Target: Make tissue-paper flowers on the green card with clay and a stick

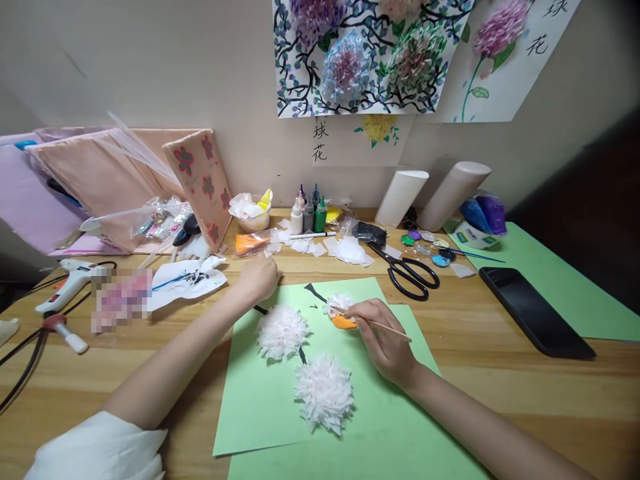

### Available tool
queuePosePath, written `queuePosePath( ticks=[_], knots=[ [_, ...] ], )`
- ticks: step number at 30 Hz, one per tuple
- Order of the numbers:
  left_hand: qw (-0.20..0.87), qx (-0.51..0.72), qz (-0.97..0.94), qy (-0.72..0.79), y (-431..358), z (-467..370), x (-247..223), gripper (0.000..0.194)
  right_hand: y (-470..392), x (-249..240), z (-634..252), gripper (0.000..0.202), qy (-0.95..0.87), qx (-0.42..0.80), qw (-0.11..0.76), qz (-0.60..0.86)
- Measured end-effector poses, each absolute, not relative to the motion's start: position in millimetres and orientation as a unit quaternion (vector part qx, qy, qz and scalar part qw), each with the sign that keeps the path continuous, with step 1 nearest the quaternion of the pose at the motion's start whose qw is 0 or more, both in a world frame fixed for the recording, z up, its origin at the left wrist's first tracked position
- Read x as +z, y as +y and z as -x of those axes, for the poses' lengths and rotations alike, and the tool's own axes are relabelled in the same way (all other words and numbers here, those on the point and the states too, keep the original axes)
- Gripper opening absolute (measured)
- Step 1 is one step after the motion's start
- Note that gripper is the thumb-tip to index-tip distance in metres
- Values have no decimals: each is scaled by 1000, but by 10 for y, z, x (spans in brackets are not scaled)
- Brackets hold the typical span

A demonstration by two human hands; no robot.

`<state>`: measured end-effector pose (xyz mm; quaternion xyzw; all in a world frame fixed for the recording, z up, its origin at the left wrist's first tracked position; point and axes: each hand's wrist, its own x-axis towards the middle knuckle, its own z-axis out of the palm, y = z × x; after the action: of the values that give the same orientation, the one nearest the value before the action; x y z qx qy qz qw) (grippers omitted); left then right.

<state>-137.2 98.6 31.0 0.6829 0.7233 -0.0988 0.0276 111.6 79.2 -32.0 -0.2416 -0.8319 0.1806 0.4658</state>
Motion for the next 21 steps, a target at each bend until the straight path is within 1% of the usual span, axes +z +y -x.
queuePosePath(
  ticks=[6, 8, 11, 13, 15, 17, 19, 21],
  knots=[
    [43, -73, -715, 694, 968, 1310, 365, 36, 789, -329, -1123, 18, -816, 180, 480, 269],
    [68, -31, -730, 680, 916, 1236, 452, 33, 795, -329, -1123, 18, -803, 188, 489, 284],
    [173, 110, -743, 637, 801, 1073, 558, 20, 812, -326, -1123, 18, -780, 201, 507, 307],
    [240, 168, -742, 603, 723, 953, 569, 14, 823, -331, -1126, 18, -763, 215, 518, 322],
    [292, 185, -748, 567, 664, 848, 525, 11, 831, -344, -1133, 18, -745, 231, 534, 327],
    [323, 180, -757, 538, 630, 774, 442, 13, 831, -361, -1144, 19, -726, 241, 560, 318],
    [329, 177, -764, 527, 619, 731, 343, 15, 823, -372, -1156, 20, -716, 240, 582, 301],
    [315, 184, -767, 528, 621, 710, 253, 17, 810, -368, -1165, 21, -729, 229, 581, 282]
  ],
)
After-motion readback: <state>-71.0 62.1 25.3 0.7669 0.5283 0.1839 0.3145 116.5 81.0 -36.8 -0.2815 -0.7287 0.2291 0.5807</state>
